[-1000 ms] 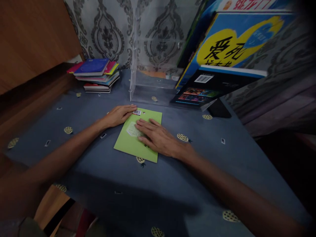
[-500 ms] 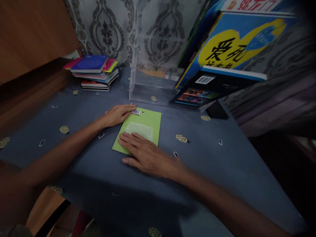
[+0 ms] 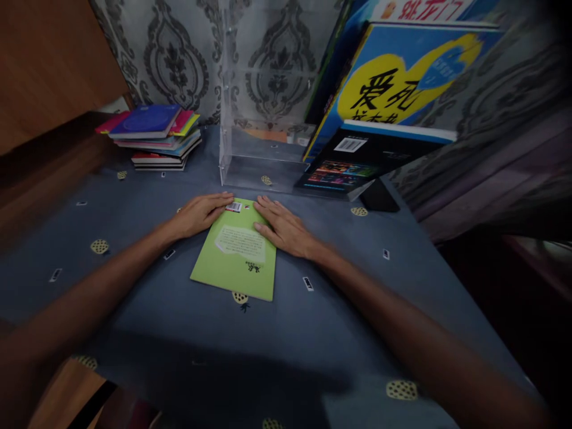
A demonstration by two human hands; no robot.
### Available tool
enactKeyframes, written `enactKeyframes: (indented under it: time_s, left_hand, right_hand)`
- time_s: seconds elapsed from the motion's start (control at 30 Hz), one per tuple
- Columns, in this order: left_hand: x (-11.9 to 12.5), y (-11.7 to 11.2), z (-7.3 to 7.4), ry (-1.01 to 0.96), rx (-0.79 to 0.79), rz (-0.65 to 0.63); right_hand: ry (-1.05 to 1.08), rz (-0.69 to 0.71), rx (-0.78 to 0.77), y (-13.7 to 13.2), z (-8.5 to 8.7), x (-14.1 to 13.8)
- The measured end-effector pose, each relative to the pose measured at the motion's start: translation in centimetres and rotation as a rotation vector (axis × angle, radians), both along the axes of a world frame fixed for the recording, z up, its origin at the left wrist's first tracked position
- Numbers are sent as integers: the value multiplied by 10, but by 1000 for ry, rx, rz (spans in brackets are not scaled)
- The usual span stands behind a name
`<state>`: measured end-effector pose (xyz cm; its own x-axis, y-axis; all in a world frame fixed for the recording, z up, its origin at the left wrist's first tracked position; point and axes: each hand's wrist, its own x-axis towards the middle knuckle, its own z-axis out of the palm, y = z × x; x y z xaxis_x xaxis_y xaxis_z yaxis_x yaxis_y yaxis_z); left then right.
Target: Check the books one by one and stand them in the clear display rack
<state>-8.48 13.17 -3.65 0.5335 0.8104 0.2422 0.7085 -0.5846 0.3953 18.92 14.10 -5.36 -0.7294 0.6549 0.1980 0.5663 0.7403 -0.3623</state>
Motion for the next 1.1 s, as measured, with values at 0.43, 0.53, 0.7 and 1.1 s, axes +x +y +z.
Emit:
enactKeyframes:
  time_s: [0.43, 0.53, 0.7, 1.1]
  left_hand:
    - [-1, 2, -11, -11, 77, 27]
    - [-1, 2, -12, 1, 93, 34]
    - [0, -19, -10, 23, 103, 49]
    - [5, -131, 1, 63, 77, 6]
  right_hand:
    - [-35, 72, -1, -81, 10, 5]
    - [-27, 110, -33, -114, 15, 8]
    - [-50, 122, -48, -157, 21, 12]
    - [86, 168, 63, -233, 7, 37]
